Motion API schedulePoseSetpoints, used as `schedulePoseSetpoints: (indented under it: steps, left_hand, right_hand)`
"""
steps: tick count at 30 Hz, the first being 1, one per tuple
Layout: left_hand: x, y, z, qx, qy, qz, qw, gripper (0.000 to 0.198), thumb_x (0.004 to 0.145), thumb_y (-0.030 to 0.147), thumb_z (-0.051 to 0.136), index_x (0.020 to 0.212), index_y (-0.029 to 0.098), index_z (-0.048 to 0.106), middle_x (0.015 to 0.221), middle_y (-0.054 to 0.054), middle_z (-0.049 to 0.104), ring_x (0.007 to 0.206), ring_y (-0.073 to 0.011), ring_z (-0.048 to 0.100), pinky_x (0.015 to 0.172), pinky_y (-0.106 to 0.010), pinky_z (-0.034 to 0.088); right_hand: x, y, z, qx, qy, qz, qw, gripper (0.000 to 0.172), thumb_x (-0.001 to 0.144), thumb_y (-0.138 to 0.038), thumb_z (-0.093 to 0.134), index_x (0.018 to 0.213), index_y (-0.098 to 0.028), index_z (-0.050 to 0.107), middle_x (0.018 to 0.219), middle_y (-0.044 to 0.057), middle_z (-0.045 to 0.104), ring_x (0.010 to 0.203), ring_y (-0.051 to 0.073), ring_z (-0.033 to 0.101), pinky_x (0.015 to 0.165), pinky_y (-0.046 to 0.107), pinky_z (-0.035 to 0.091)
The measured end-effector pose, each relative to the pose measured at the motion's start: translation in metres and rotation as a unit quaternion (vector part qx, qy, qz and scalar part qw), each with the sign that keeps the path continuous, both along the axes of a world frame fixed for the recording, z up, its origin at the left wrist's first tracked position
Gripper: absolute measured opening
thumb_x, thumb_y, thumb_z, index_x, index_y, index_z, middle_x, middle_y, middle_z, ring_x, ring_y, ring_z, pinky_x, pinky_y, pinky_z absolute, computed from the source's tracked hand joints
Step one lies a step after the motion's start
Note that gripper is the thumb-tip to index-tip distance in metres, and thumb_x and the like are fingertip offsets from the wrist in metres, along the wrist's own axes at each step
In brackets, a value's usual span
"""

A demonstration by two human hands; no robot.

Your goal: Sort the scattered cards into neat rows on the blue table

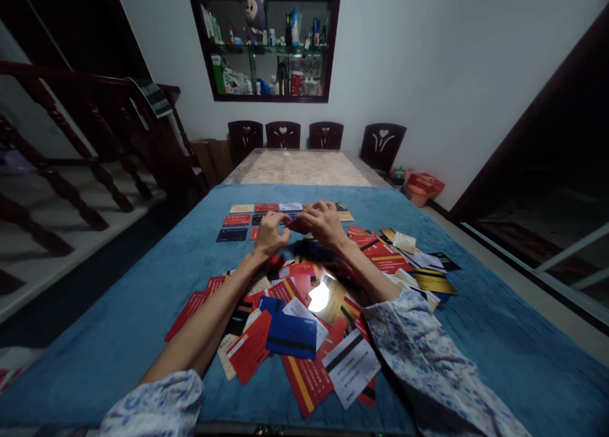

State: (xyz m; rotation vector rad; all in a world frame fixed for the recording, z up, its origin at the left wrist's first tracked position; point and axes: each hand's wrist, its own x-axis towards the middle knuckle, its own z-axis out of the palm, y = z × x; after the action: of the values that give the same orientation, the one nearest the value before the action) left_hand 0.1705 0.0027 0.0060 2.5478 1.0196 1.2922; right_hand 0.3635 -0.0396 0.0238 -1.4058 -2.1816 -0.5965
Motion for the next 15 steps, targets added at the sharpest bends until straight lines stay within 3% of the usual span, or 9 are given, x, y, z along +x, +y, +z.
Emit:
schedulePoseSetpoints:
  steps: [4,8,15]
  left_hand:
    - [0.0,0.0,-0.005,-0.002,0.007,-0.02,1.0,0.009,0.078,0.014,0.06,0.084,0.019,0.064,0.086,-0.003,0.069,0.091,-0.0206,0.062,0.088,-0.036,0.051]
    - [-0.003,0.006,-0.012,-0.024,0.024,-0.029,0.999,0.008,0.078,0.012,0.06,0.074,0.019,0.061,0.081,-0.003,0.066,0.083,-0.0184,0.062,0.081,-0.032,0.052]
    - [-0.011,0.013,-0.017,-0.072,0.105,-0.013,0.992,0.009,0.077,0.011,0.058,0.076,0.019,0.061,0.08,-0.003,0.062,0.078,-0.0187,0.061,0.078,-0.031,0.051]
  right_hand:
    - [-0.003,0.003,-0.006,0.0,-0.011,0.032,0.999,0.02,0.097,-0.035,0.06,0.106,-0.029,0.076,0.091,0.007,0.074,0.105,0.026,0.047,0.096,0.043,0.024]
    - [-0.008,0.005,-0.013,-0.012,-0.005,0.041,0.999,0.023,0.098,-0.039,0.058,0.097,-0.027,0.077,0.092,0.007,0.073,0.104,0.025,0.047,0.096,0.043,0.025]
    - [0.004,0.006,-0.022,-0.101,0.069,0.016,0.992,0.021,0.094,-0.023,0.056,0.104,-0.023,0.074,0.1,0.009,0.074,0.104,0.027,0.052,0.09,0.041,0.034]
